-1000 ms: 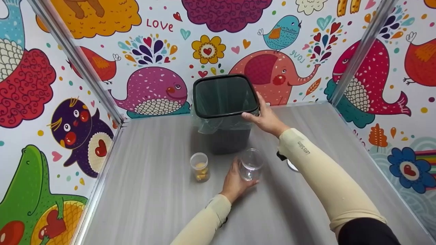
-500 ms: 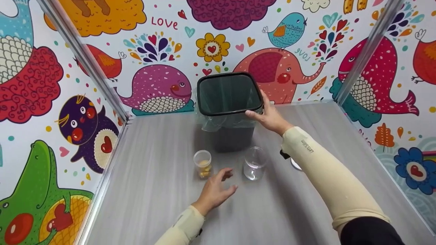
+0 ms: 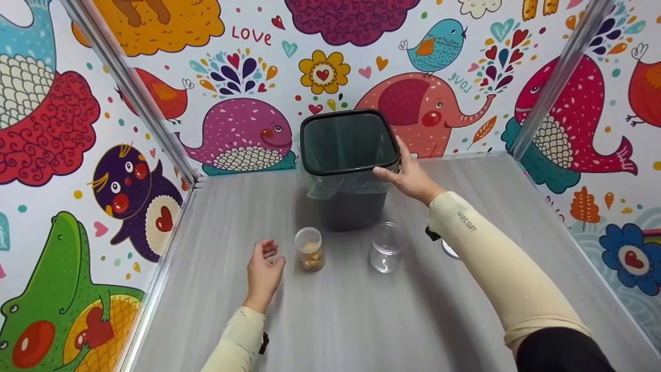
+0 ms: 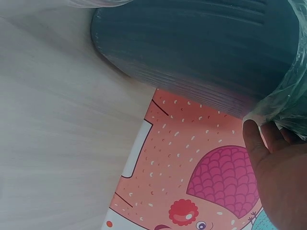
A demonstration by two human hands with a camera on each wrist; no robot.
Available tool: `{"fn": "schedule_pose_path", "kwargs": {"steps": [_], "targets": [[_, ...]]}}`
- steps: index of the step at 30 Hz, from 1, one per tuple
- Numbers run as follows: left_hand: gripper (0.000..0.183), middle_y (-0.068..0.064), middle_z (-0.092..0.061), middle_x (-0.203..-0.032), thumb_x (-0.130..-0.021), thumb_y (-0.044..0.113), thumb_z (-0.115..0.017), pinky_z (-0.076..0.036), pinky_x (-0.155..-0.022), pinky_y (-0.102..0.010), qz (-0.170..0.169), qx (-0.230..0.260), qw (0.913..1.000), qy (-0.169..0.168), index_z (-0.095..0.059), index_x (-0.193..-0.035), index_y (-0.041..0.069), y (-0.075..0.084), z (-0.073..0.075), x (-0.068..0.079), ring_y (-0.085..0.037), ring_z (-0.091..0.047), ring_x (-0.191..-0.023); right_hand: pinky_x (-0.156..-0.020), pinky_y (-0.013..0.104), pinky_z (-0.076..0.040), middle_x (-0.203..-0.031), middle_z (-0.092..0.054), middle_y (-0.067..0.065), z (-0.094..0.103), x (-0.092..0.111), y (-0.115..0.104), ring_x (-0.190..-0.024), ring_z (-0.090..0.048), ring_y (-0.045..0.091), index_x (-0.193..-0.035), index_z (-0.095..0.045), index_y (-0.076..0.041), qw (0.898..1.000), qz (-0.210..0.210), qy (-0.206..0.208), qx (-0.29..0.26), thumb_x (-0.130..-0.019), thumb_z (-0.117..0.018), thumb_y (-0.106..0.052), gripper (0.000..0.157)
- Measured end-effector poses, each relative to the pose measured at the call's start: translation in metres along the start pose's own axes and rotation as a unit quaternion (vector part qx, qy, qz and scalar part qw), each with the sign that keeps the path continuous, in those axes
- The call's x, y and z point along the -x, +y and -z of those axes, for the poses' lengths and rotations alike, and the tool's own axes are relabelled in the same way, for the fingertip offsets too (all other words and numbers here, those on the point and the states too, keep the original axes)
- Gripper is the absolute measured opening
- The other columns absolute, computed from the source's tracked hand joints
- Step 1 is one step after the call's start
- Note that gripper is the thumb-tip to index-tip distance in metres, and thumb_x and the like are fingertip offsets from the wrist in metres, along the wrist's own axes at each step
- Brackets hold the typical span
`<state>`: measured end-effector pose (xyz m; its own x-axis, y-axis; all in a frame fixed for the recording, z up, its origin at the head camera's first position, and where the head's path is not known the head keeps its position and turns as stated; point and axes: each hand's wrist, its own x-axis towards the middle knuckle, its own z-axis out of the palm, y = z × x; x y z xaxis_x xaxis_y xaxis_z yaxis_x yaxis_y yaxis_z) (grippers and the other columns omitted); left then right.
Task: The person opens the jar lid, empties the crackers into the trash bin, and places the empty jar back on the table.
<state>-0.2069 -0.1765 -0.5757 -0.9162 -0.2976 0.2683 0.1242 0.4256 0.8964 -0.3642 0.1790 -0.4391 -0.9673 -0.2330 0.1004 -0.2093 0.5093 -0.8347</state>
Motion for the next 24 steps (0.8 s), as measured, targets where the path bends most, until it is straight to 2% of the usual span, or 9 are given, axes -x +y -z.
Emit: {"fn": "schedule_pose_path", "kwargs": {"steps": [2,5,7,10,13,18,24], "targets": [[0.059,-0.024,-0.059,-0.127,-0.077,-0.007,-0.068,-0.046,-0.098,-0.05,0.021,-0.005,0.9987,-0.045,-0.048,-0.133,-0.006,-0.006,-0.001,-0.003,-0.039,-0.057,-0.119,-0.113,0.061,-0.022,-0.164,-0.013,0.006,0.0,0.0,0.001,-0.148,-0.018,0.03,-0.16,-0.001,-0.026,1.0,-0.004,0.001,-0.001,-0.075,-0.071,-0.071,0.118],[0.084,-0.03,-0.045,-0.143,-0.074,-0.003,-0.078,-0.036,-0.108,-0.054,0.027,-0.014,0.9927,-0.117,-0.033,-0.145,-0.008,-0.012,-0.01,-0.006,-0.044,-0.043,-0.133,-0.112,0.062,-0.022,-0.164,-0.014,0.006,0.0,0.0,0.001,-0.147,-0.019,0.03,-0.16,-0.002,-0.026,1.0,-0.004,0.004,-0.003,-0.075,-0.071,-0.071,0.119],[0.096,-0.031,-0.039,-0.148,-0.072,0.003,-0.084,-0.033,-0.11,-0.053,0.03,-0.023,0.9882,-0.148,-0.027,-0.149,-0.007,-0.013,-0.018,-0.007,-0.045,-0.039,-0.136,-0.113,0.061,-0.022,-0.164,-0.015,0.006,0.0,0.0,0.001,-0.147,-0.019,0.03,-0.16,-0.002,-0.026,1.0,-0.001,0.006,-0.004,-0.075,-0.071,-0.071,0.118],[0.107,-0.029,-0.034,-0.152,-0.07,0.011,-0.09,-0.03,-0.112,-0.053,0.041,-0.032,0.9834,-0.174,-0.023,-0.152,-0.004,-0.011,-0.03,-0.007,-0.043,-0.035,-0.139,-0.113,0.062,-0.021,-0.163,-0.015,0.006,0.0,0.0,0.001,-0.147,-0.019,0.03,-0.16,-0.003,-0.025,1.0,0.002,0.005,-0.004,-0.075,-0.071,-0.07,0.118],[0.11,-0.026,-0.038,-0.151,-0.069,0.017,-0.092,-0.03,-0.111,-0.053,0.061,-0.043,0.9805,-0.182,-0.023,-0.153,-0.001,-0.008,-0.039,-0.006,-0.04,-0.038,-0.138,-0.112,0.062,-0.021,-0.163,-0.016,0.006,-0.001,0.0,0.001,-0.147,-0.02,0.03,-0.16,-0.003,-0.025,1.0,0.001,0.005,-0.005,-0.075,-0.071,-0.07,0.118],[0.111,-0.025,-0.05,-0.138,-0.067,0.024,-0.093,-0.037,-0.106,-0.053,0.065,-0.047,0.9825,-0.168,-0.027,-0.152,-0.002,-0.007,-0.05,-0.004,-0.04,-0.049,-0.127,-0.113,0.062,-0.021,-0.162,-0.019,0.006,-0.002,-0.001,0.001,-0.146,-0.022,0.028,-0.16,-0.005,-0.026,1.0,0.015,0.01,-0.008,-0.077,-0.072,-0.066,0.114],[0.099,-0.023,-0.055,-0.133,-0.068,0.027,-0.093,-0.04,-0.104,-0.05,0.061,-0.044,0.9867,-0.144,-0.038,-0.145,-0.002,-0.014,-0.056,-0.004,-0.037,-0.053,-0.123,-0.114,0.059,-0.022,-0.163,-0.018,0.008,-0.002,-0.001,0.001,-0.146,-0.023,0.029,-0.16,-0.005,-0.025,1.0,0.019,0.009,-0.005,-0.08,-0.073,-0.063,0.112]]}}
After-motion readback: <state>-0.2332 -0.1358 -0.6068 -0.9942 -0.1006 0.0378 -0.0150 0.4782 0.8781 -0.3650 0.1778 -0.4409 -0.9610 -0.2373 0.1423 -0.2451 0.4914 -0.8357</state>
